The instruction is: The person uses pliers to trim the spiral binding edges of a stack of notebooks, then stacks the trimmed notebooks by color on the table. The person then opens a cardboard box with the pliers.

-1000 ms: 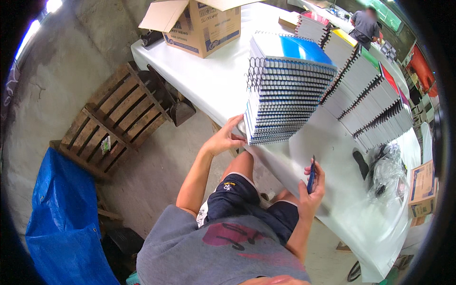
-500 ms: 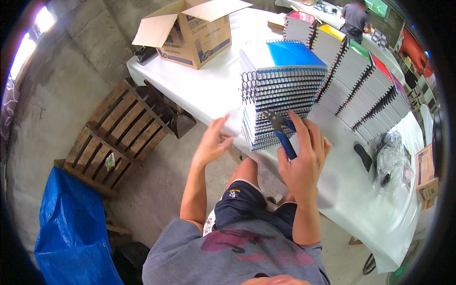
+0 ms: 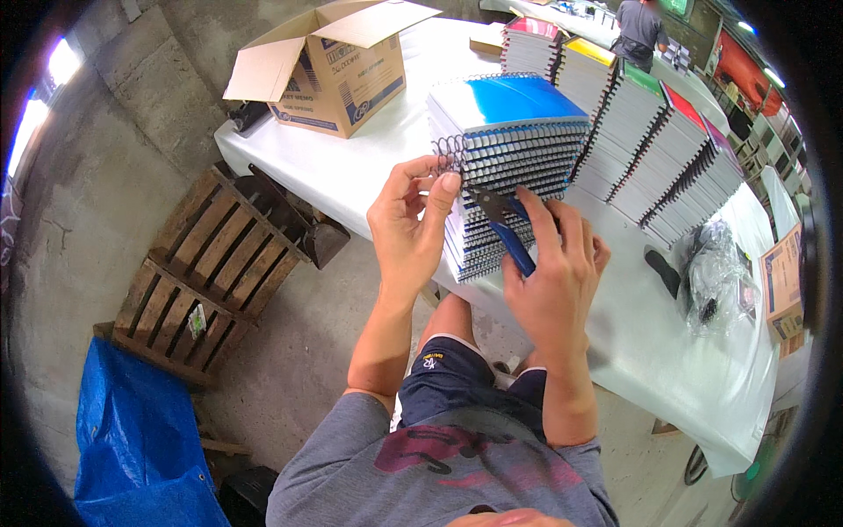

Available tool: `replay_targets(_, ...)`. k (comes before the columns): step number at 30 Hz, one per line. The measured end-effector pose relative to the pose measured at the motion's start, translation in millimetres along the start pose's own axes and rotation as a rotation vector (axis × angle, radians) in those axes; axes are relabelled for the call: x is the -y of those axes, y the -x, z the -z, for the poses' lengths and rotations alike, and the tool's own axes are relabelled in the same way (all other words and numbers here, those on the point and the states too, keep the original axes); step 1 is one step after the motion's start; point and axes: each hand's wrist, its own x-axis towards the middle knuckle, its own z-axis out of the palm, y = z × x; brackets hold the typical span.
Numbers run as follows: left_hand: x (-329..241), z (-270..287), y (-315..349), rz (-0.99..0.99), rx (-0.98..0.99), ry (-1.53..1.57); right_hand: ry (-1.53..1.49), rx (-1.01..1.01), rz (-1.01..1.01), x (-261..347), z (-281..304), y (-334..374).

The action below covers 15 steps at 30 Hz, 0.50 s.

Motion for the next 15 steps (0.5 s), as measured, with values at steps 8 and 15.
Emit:
replay_targets(8, 1.2, -4.1, 3.8, 0.007, -0.005, -0.011, 0.023, 0.0, -0.024, 0.8, 1.2, 2.1)
replay_targets(15, 9.3, -7.8, 5.8, -0.079, -0.02, -0.053, -0.007, 0.0, -0.015, 0.4, -4.5, -0.5)
